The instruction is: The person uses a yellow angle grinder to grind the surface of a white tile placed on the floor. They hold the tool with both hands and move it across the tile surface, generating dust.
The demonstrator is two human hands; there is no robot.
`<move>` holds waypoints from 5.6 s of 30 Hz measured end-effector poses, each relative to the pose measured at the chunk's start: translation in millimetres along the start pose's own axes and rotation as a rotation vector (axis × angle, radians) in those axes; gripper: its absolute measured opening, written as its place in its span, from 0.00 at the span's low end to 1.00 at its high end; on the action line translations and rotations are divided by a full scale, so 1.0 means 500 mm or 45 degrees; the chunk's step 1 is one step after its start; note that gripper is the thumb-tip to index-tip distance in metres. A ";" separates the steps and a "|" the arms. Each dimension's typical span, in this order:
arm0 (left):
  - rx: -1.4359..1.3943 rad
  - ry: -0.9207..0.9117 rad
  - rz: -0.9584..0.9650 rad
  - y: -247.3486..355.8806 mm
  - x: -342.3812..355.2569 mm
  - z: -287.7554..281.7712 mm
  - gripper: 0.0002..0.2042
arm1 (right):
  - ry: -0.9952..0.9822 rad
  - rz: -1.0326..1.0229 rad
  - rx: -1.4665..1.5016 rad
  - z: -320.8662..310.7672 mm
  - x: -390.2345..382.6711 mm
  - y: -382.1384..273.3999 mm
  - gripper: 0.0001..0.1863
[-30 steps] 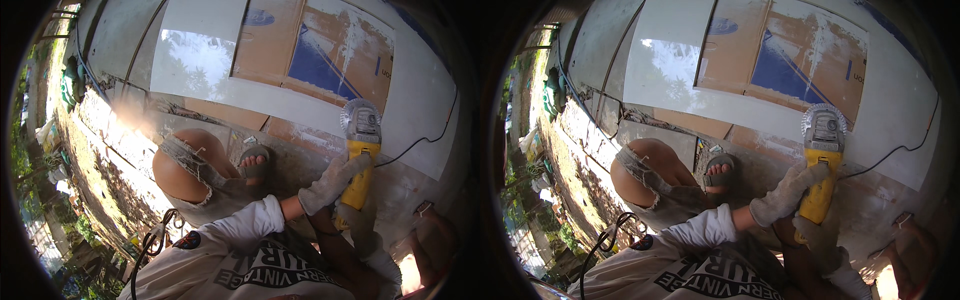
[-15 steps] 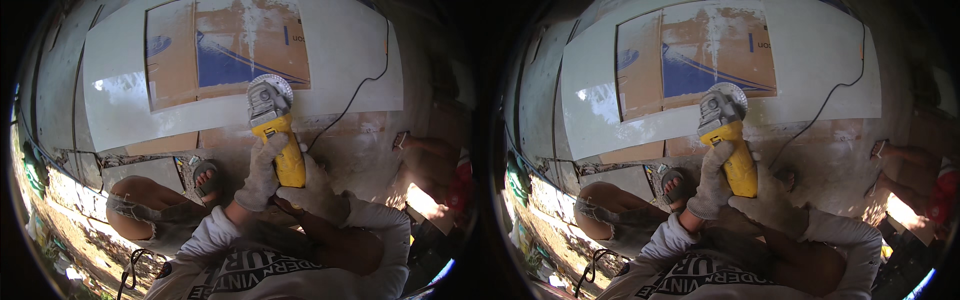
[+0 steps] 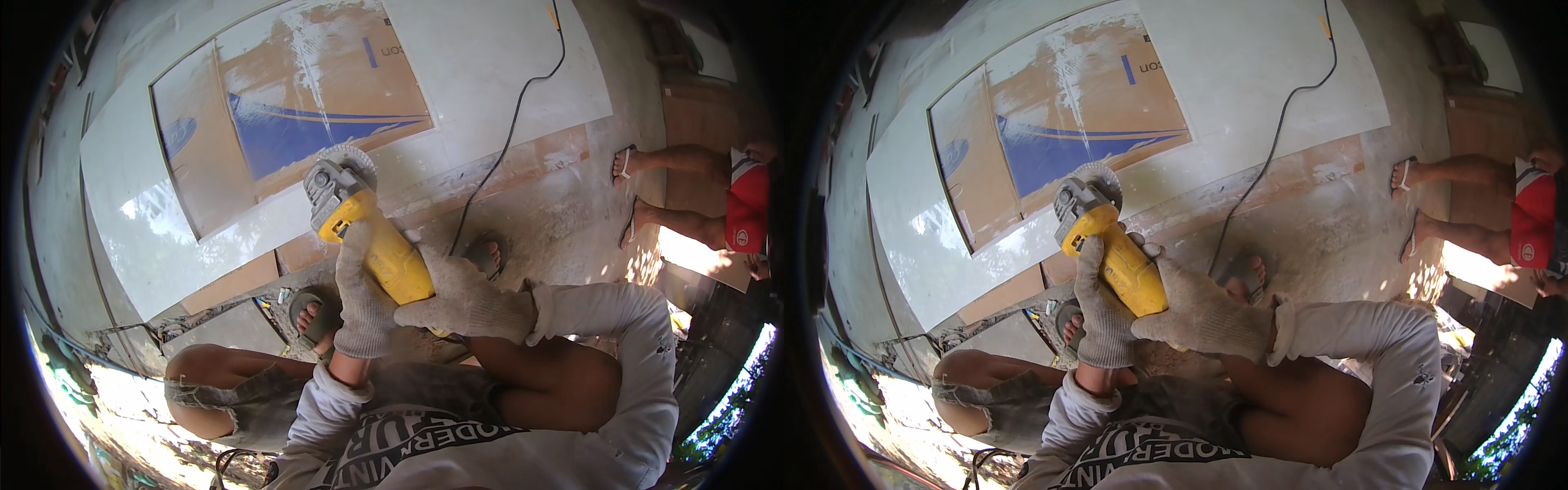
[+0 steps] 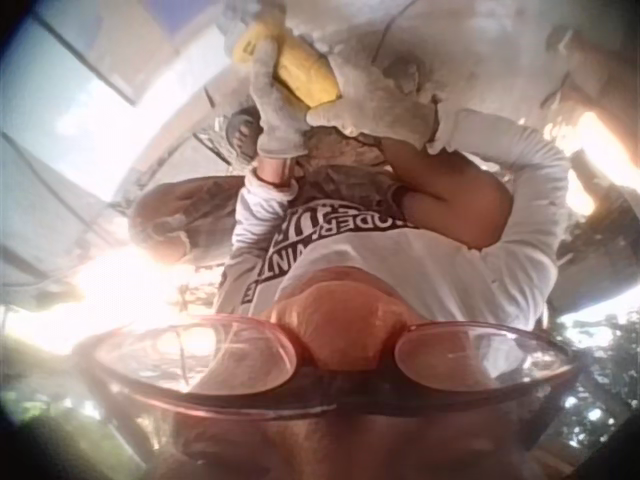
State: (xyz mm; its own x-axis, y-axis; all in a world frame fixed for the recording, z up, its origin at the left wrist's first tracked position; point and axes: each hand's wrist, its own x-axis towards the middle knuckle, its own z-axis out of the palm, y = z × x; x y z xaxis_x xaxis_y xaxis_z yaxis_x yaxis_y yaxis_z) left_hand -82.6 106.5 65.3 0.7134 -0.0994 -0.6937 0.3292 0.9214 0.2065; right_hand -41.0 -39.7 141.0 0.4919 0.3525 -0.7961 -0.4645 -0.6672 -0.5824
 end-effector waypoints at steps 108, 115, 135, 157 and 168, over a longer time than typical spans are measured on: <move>-0.208 -0.462 0.745 0.011 -0.876 0.974 0.29 | 0.243 -0.706 -0.051 -0.460 -1.199 -0.223 0.31; -0.484 -0.395 1.038 -0.003 -0.925 0.947 0.31 | 0.431 -0.063 -0.163 -0.827 -1.137 -0.087 0.26; -0.115 0.054 1.280 0.187 -0.854 0.807 0.30 | -1.345 -1.723 -0.410 -0.553 -1.349 -0.874 0.26; -0.287 -0.191 1.089 0.141 -0.715 1.015 0.30 | -1.286 -1.922 -1.513 -0.593 -1.472 -0.819 0.12; -0.450 -0.222 1.017 -0.150 -0.612 1.203 0.30 | -1.713 -1.809 0.361 -0.960 -1.382 -0.781 0.20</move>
State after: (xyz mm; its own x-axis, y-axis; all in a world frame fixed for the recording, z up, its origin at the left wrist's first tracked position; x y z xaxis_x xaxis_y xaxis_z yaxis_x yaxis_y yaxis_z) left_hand 46.2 -158.1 677.1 0.7418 0.5933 -0.3126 -0.4966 0.7992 0.3386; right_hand 153.7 -337.7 997.6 -0.1649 0.7179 0.6763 -0.4580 0.5515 -0.6972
